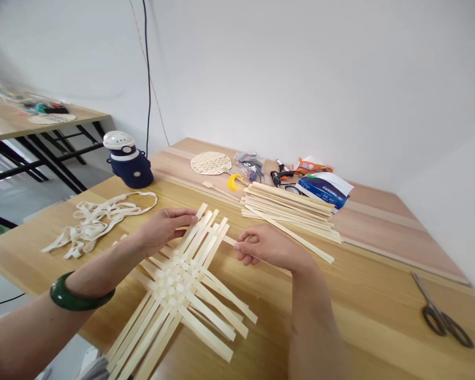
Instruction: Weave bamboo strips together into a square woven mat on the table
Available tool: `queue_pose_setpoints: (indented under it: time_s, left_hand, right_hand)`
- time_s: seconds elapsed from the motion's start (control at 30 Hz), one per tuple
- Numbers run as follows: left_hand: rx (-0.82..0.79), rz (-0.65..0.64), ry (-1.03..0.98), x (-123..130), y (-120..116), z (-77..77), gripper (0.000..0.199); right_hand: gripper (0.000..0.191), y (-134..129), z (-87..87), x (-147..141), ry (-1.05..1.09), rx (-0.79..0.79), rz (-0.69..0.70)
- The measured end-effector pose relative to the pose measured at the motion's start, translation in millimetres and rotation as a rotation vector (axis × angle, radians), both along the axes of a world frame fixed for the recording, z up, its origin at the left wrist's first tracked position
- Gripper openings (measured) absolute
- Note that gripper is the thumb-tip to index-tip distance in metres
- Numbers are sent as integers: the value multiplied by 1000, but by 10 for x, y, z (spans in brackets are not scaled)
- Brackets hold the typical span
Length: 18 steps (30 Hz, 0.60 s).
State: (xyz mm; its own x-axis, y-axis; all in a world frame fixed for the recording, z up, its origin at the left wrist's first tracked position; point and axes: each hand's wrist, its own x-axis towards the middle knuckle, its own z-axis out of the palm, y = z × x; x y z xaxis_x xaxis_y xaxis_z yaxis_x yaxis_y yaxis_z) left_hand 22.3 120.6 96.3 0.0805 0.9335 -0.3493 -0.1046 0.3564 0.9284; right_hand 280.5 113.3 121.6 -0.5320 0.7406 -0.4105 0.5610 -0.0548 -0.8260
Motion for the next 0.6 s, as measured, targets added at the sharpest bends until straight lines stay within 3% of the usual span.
queue_pose_setpoints:
  time_s: [0.2, 0.37, 0.47, 0.5, 0.53, 0.6]
  left_hand:
    - [56, -45, 71, 179, 59, -181, 32]
    - [170, 6, 170, 485, -19, -308, 28]
    - [399, 52, 307, 484, -239, -309, 36]
    - [561, 18, 407, 423, -346, -317, 34]
    - [716, -64, 512, 334, -464, -337, 30]
    - [873, -283, 668, 99, -715, -420, 30]
  right_hand:
    - [34, -277, -93, 346, -79, 12, -83]
    - [32, -564, -264, 349, -103, -9, -279]
    - [30, -683, -371, 291, -106, -33, -333]
    - [29, -714, -405, 274, -104, -40, -345]
    - [29, -741, -437, 261, -104, -49, -355]
    - [28, -781, -492, 242, -116, -61, -368]
